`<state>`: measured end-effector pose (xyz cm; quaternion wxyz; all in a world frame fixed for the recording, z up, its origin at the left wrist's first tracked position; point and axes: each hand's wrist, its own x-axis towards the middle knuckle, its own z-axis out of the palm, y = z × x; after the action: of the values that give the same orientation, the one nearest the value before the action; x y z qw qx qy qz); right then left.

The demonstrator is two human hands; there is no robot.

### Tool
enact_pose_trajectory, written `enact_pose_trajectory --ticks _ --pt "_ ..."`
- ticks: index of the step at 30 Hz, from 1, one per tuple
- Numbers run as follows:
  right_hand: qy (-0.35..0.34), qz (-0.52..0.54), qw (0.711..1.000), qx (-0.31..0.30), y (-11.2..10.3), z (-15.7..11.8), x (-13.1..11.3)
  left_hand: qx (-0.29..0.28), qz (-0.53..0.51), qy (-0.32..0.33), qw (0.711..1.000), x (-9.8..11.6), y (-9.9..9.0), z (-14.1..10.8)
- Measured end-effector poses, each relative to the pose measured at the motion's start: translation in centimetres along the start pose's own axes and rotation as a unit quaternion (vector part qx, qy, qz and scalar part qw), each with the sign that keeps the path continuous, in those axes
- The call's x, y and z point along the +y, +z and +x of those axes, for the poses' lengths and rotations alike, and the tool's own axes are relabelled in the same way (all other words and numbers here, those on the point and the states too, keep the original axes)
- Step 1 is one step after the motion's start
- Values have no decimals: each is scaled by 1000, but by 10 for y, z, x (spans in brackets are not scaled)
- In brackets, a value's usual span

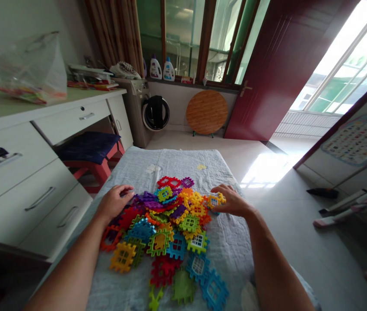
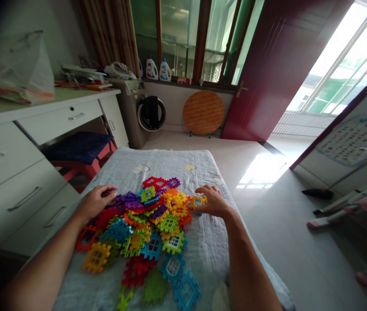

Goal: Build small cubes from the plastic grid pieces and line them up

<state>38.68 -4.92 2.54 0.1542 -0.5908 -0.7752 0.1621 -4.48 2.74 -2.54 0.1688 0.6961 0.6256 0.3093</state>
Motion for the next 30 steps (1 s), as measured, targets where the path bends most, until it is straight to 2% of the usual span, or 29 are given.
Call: enact_pose_trajectory --ticks 2,4,9,13,15,18,22,26,30 --pt "8 -15 999 -31 2 0 -7 0 2 -1 1000 0 0 0" --pt "6 -18 1000 -21 5 2 -11 -1 4 -3 1000 0 0 1" --pt "-8 51 997 57 9 11 -10 -1 10 -2 1000 0 0 2" --pt "43 94 985 137 15 15 -3 2 12 -4 1000 2 0 1" --pt "71 117 979 151 21 17 0 0 11 -8 1000 3 0 1" --pt "78 103 980 154 30 20 6 1 11 -12 1000 5 -1 1" --pt "59 -2 983 172 35 23 13 5 12 -9 1000 5 0 1" --pt "77 -56 986 140 35 20 15 6 11 -5 1000 3 1 1" --pt "73 -45 990 108 36 20 10 1 12 -12 1000 4 1 1"
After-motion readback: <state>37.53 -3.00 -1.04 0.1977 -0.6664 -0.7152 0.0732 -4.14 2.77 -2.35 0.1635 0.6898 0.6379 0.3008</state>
